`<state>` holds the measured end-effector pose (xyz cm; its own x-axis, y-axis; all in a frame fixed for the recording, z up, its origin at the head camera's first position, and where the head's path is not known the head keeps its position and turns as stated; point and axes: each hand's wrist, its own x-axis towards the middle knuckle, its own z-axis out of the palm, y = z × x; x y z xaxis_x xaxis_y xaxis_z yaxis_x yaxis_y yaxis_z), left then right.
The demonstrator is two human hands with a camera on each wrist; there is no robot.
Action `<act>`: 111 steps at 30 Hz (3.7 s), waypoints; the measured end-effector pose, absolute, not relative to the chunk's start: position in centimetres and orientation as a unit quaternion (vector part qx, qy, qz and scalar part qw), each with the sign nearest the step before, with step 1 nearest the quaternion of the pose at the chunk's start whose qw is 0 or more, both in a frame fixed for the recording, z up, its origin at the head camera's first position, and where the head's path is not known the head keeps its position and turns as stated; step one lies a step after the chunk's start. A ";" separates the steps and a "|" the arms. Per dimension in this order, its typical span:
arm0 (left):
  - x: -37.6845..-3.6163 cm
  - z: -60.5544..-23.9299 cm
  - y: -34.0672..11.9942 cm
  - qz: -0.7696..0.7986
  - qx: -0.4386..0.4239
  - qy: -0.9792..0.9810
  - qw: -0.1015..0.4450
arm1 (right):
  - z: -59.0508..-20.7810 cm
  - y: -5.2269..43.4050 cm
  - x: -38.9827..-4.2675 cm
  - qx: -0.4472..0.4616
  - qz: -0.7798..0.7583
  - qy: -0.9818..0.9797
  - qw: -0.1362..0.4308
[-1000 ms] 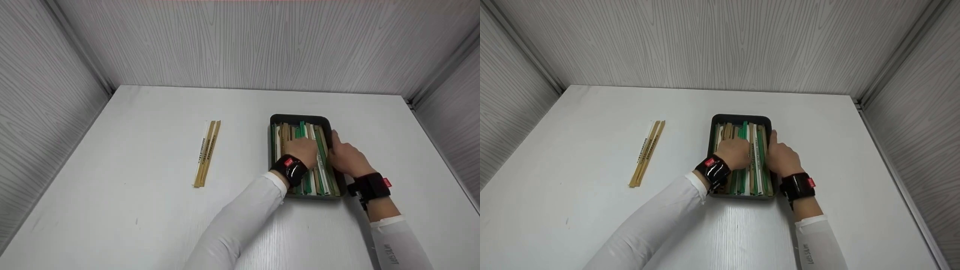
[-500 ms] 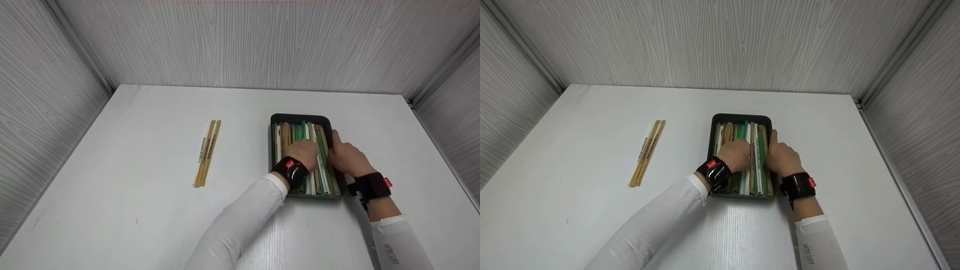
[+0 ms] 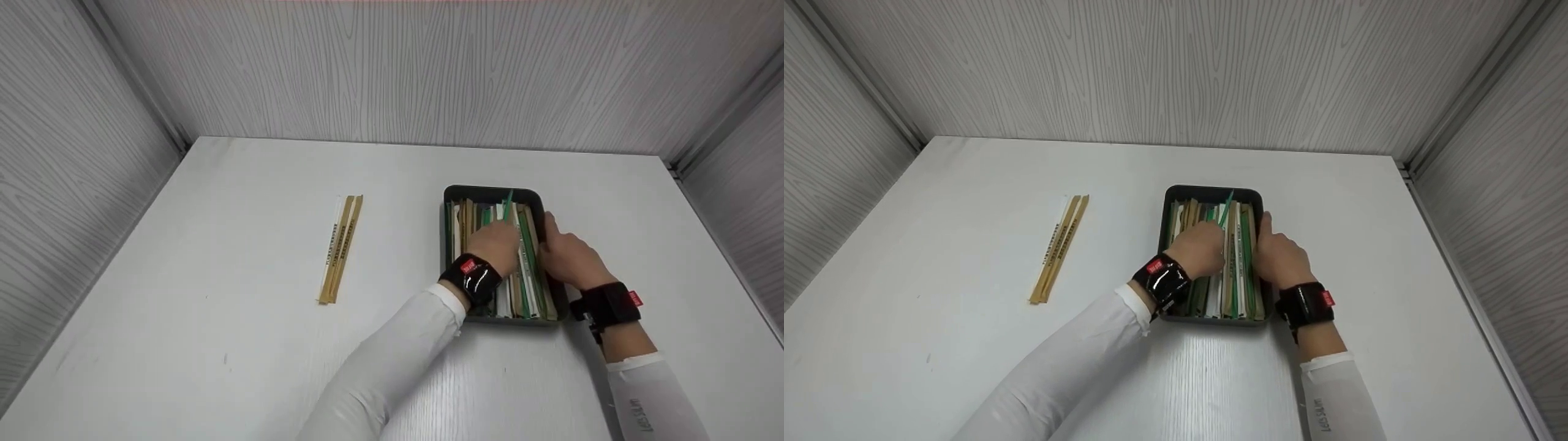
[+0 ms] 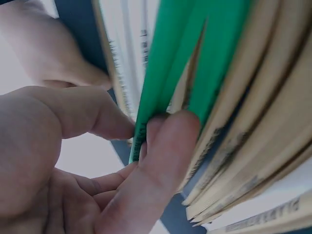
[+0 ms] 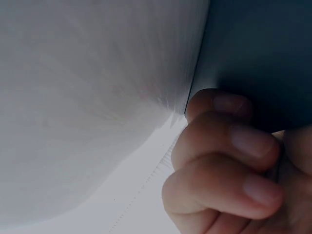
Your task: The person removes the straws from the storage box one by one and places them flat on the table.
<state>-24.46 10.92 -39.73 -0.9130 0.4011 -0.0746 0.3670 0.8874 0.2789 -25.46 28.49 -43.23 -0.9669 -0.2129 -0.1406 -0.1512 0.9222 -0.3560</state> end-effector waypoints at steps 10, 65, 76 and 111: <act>-23.6 -36.5 9.2 0.150 0.208 0.967 0.011 | -43.1 28.3 -25.4 -0.085 -0.180 0.975 0.096; -23.8 -43.1 -9.5 0.130 0.021 0.991 -0.034 | -43.0 28.1 -25.6 -0.088 -0.181 0.974 0.101; -23.5 -43.5 -9.6 0.141 0.021 0.989 -0.040 | -43.1 28.1 -25.5 -0.092 -0.187 0.973 0.096; -25.0 -36.6 -0.5 0.198 0.138 0.970 -0.026 | -43.0 28.3 -25.7 -0.085 -0.172 0.975 0.109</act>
